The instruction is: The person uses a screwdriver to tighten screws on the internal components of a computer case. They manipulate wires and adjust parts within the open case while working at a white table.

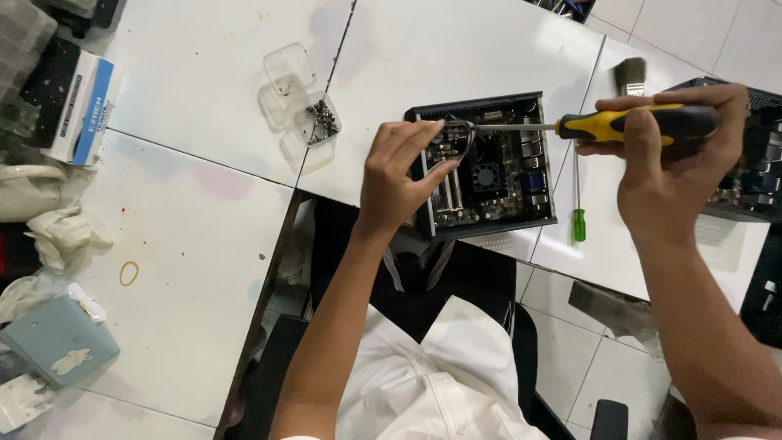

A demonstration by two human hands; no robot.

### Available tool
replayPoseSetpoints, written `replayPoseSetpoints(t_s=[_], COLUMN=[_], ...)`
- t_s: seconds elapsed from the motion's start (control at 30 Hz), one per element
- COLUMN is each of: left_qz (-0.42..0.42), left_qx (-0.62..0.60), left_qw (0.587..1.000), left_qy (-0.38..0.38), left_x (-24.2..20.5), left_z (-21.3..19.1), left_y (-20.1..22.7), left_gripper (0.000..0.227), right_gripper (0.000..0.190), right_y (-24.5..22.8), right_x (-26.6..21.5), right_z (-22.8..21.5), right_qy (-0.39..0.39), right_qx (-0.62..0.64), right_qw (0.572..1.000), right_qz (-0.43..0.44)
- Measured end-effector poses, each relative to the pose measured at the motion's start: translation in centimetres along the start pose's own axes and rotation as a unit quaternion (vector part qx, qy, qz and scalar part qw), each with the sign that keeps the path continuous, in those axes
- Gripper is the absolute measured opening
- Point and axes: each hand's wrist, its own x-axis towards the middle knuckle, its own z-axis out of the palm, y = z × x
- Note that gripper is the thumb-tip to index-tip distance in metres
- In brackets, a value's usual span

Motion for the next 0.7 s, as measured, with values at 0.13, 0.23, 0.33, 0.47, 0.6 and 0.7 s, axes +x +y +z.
replayPoseSetpoints(t_s=[0.13,0.23,0.33,0.47,0.6,0.7], left_qz=[-0.073,-0.136,-0.137,-0.087,-0.073,-0.084], left_qx=[-0.013,-0.024,0.011,0.118,0.216,0.229], left_qw=[0.995,0.986,0.988,0.989,0.967,0.961], left_qy=[0.068,0.09,0.072,-0.024,-0.115,-0.131], left_x=[-1.4,-2.0,-2.5,-3.5,-3.8,-3.5], left_z=[-1.0,-1.2,-0.3,2.0,2.6,2.4], left_y=[0.1,-0.1,0.1,1.4,3.8,4.5], left_gripper=[0.041,0.025,0.024,0.025,0.023,0.014], right_gripper=[0.023,0.023,0.028,0.032,0.033,0.034], right_y=[0.3,1.1,1.6,3.1,4.2,4.2], right_x=[-0.1,-0.4,-0.5,-0.7,-0.4,0.0], right_z=[0.5,1.1,2.3,4.3,5.2,5.1], right_qy=[-0.011,0.001,-0.047,-0.078,-0.082,-0.102], right_qx=[-0.005,0.027,0.013,-0.082,-0.097,-0.099], right_qw=[1.0,0.999,0.999,0.992,0.989,0.988], right_qz=[-0.005,0.032,-0.01,-0.062,-0.08,-0.066])
